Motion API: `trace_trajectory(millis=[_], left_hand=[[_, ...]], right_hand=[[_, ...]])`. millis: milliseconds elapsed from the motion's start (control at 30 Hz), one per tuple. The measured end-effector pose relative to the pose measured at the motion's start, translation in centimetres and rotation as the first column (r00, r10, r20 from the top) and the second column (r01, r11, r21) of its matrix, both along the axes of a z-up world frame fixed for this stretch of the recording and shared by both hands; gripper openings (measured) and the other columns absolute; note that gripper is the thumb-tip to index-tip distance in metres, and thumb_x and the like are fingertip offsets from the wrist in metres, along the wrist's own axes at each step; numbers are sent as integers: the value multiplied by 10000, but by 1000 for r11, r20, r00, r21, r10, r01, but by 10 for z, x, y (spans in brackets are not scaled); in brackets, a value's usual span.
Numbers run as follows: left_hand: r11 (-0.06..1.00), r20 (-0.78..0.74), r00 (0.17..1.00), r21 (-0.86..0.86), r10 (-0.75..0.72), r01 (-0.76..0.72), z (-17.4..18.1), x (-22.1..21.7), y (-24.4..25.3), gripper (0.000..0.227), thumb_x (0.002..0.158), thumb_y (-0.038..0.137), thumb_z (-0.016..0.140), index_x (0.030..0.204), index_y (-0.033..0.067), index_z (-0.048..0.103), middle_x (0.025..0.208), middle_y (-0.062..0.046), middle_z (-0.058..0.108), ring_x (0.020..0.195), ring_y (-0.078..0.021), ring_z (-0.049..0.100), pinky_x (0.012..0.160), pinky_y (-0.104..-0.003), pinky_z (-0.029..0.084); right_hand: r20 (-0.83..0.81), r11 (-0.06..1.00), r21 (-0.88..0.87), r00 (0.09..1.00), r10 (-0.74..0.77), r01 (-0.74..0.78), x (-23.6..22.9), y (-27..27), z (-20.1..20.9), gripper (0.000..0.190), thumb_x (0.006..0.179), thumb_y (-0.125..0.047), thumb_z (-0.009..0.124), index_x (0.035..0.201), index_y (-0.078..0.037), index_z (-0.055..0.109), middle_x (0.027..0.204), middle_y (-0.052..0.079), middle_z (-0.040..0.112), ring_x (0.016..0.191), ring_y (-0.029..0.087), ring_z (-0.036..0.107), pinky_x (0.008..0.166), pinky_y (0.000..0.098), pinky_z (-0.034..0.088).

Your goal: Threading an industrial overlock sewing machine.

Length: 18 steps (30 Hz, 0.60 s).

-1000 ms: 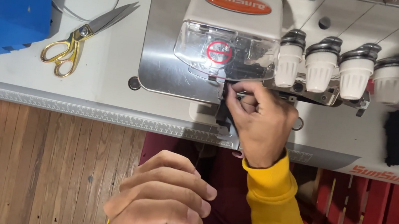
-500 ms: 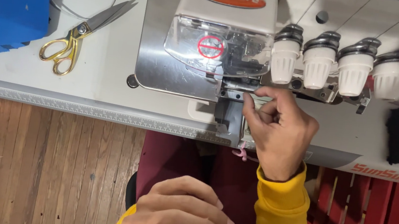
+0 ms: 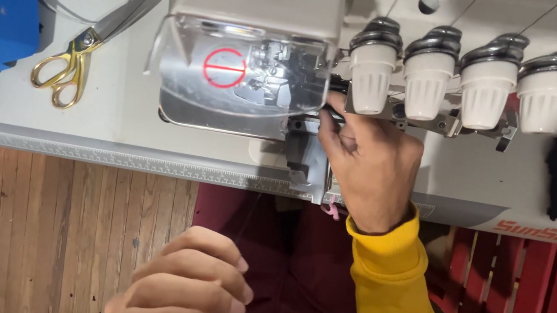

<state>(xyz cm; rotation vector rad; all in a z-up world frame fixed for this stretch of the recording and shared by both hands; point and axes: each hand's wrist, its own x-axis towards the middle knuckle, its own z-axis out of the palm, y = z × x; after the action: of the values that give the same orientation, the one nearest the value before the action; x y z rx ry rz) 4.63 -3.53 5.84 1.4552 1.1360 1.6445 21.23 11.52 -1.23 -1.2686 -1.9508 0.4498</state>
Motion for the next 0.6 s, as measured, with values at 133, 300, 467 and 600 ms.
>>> trace_trajectory(millis=[133, 300, 467, 600], left_hand=[[999, -13, 999, -37, -35, 34, -4, -5, 3, 113, 999, 123, 646, 905, 62, 633, 902, -51, 696, 780, -206, 752, 809, -479, 606], [996, 5, 996, -13, -88, 88, -7, -3, 7, 130, 1000, 152, 651, 910, 59, 638, 911, -49, 703, 797, -206, 747, 809, -463, 642], [998, 8, 998, 0, -69, 69, -9, -6, 6, 146, 993, 158, 657, 895, 54, 631, 902, -54, 702, 789, -204, 751, 804, -469, 624], [998, 9, 999, 32, 50, -51, -17, 1, 2, 143, 987, 119, 682, 864, 74, 624, 876, -34, 710, 765, -184, 748, 789, -453, 607]], right_hand=[[15, 1000, -5, 1000, -3, 3, 0, 6, -5, 272, 879, -57, 847, 1128, -100, 749, 652, 42, 562, 569, 171, 557, 592, 334, 459], [64, 996, 84, 998, 25, -30, -2, 13, -14, 185, 895, -24, 830, 1047, -82, 742, 746, 30, 693, 629, 155, 672, 596, 299, 501], [49, 997, 61, 998, 41, -44, -1, 7, -8, 172, 885, -27, 831, 1008, -79, 722, 793, 58, 709, 668, 187, 693, 621, 309, 517], [37, 998, 34, 998, 54, -55, 3, 0, -7, 186, 897, -51, 837, 1040, -71, 721, 855, 68, 736, 730, 180, 730, 642, 290, 544]])
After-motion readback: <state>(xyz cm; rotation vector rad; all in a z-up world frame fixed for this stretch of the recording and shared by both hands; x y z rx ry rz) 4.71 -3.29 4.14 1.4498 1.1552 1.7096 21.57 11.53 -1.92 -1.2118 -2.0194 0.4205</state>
